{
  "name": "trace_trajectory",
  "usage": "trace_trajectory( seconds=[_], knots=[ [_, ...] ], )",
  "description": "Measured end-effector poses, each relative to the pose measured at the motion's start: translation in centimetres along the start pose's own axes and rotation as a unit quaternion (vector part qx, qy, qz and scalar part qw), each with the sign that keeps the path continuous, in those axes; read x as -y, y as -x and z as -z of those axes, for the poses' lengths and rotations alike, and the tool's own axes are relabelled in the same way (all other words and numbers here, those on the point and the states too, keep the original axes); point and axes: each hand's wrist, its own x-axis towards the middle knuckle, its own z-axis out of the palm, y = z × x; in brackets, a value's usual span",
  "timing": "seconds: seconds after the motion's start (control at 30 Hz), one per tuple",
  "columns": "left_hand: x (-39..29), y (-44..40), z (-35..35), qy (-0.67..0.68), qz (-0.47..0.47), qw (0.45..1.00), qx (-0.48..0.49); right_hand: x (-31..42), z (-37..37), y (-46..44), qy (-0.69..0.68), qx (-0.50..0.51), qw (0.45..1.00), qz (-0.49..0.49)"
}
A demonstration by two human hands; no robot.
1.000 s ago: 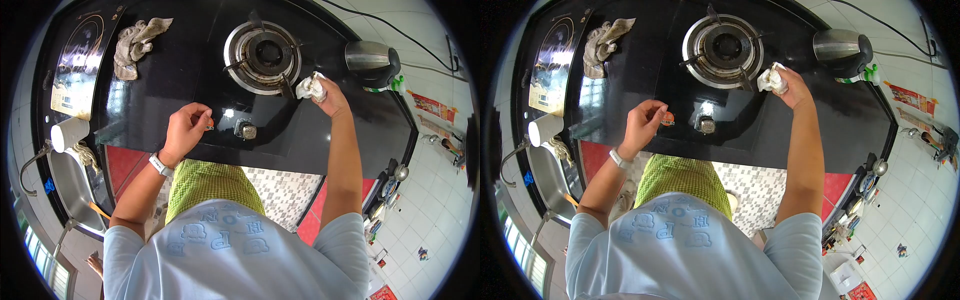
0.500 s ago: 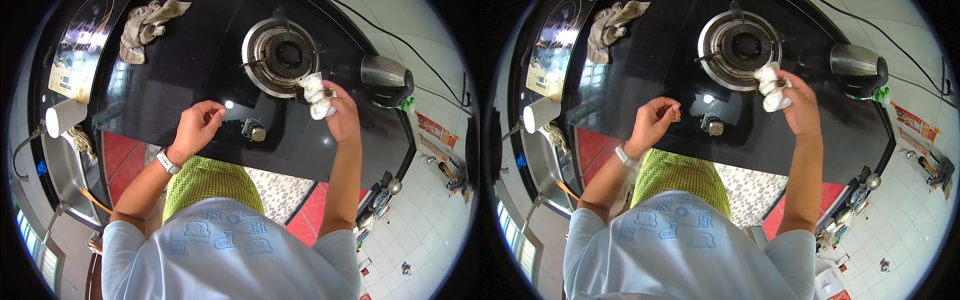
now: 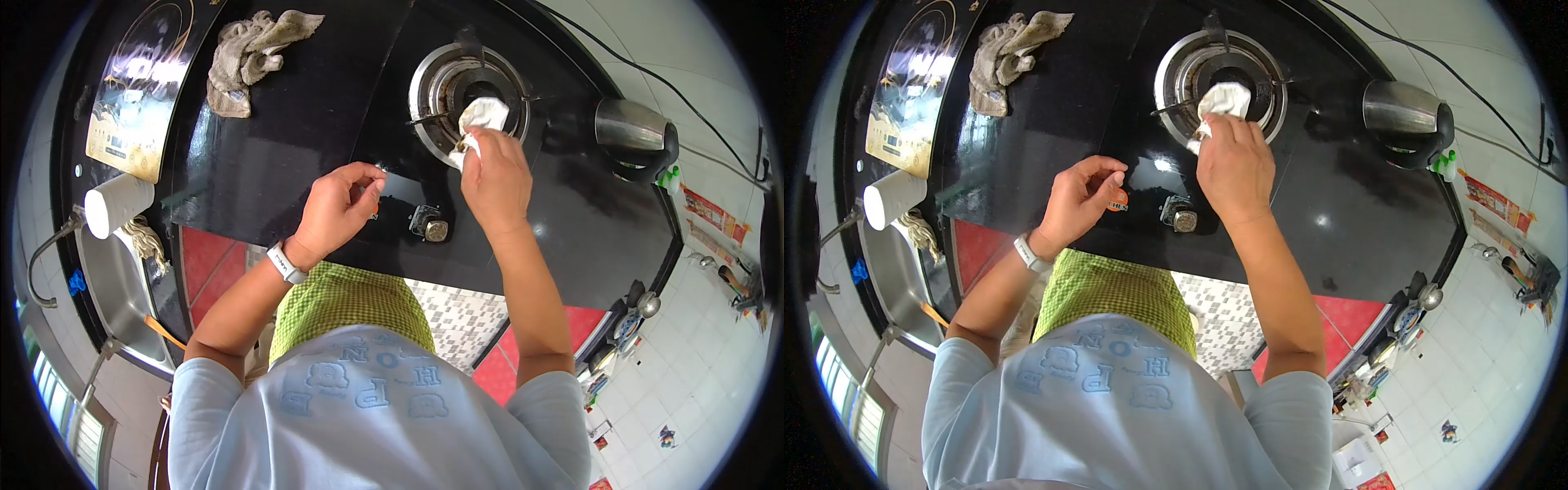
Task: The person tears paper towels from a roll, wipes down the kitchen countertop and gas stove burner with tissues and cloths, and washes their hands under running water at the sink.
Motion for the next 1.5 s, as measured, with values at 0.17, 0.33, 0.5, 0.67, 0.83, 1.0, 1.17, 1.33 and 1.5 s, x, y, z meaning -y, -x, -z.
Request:
trace_trajectory(
  seconds=[0.17,0.33,0.5,0.67,0.83,1.0,1.17,1.33,1.5],
  knots=[
    [0.5,0.2,0.6,0.026,0.006,1.0,0.005,-1.5,-2.1,1.3,-0.097,0.116,0.987,-0.054],
    [1.6,0.1,1.2,0.031,0.006,1.0,0.002,-2.8,-0.5,-1.4,-0.233,0.313,0.906,-0.166],
    [1.7,-0.3,1.7,-0.001,-0.02,1.0,-0.013,-1.1,0.1,-4.9,-0.04,0.443,0.895,-0.043],
    [1.7,-0.2,1.6,-0.008,-0.016,1.0,-0.009,0.3,0.0,-5.8,0.098,0.485,0.868,-0.032],
    [1.2,0.6,1.4,0.009,-0.02,1.0,-0.006,1.0,0.3,-6.0,0.134,0.482,0.864,-0.048],
    [1.9,1.1,2.2,-0.015,-0.028,0.999,-0.009,1.4,0.4,-6.8,0.22,0.537,0.813,-0.051],
    [2.5,1.6,2.2,-0.02,-0.016,0.999,-0.033,-1.2,1.0,-5.3,0.241,0.514,0.823,-0.032],
    [2.5,2.2,1.4,0.011,-0.018,0.998,-0.062,0.3,-0.2,-5.5,0.35,0.553,0.756,0.0],
    [2.7,2.7,1.8,-0.008,-0.001,0.999,-0.043,-0.8,1.7,-4.3,0.294,0.523,0.8,0.003]
  ],
)
